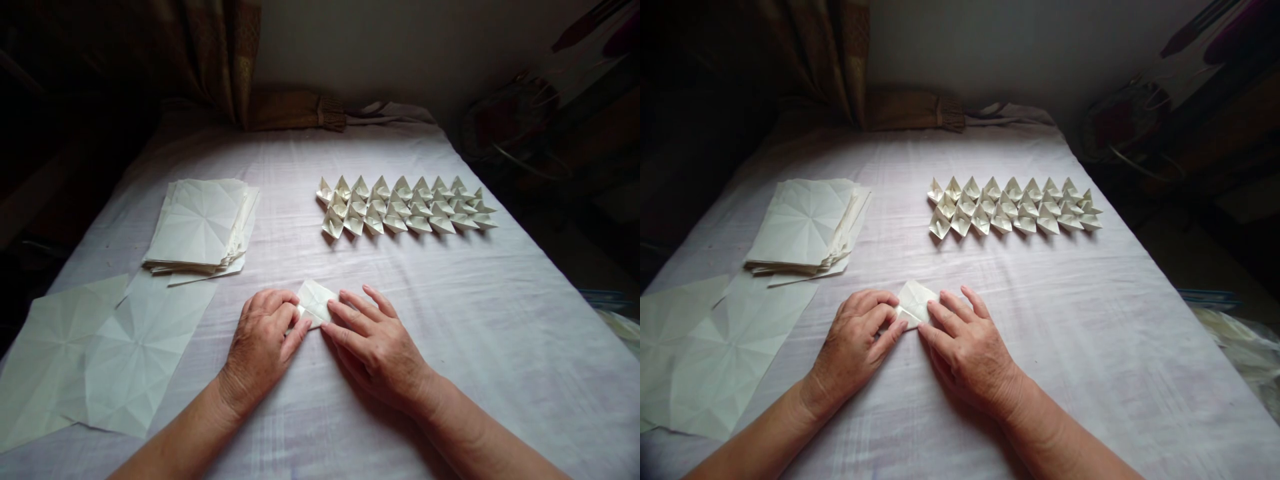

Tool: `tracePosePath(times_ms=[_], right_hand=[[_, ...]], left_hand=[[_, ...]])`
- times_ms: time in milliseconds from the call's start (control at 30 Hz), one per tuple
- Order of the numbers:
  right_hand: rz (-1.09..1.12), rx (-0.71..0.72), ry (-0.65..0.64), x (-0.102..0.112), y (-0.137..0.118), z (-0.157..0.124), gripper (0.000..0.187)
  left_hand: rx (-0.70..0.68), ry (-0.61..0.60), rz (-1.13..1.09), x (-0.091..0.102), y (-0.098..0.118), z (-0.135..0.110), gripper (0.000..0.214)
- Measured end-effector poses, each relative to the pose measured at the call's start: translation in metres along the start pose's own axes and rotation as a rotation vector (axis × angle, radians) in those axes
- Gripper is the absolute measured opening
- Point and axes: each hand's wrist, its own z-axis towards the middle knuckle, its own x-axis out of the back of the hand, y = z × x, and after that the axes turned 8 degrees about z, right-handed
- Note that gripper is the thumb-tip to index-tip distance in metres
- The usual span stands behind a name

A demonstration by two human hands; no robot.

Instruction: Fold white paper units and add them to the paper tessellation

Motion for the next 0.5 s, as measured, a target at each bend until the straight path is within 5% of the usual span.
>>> tracePosePath(times_ms=[500], right_hand=[[-0.008,0.006,-0.019,0.0009,-0.0018,-0.0002,0.024]], left_hand=[[-0.012,-0.034,0.086,0.0005,0.0038,0.0027,0.020]])
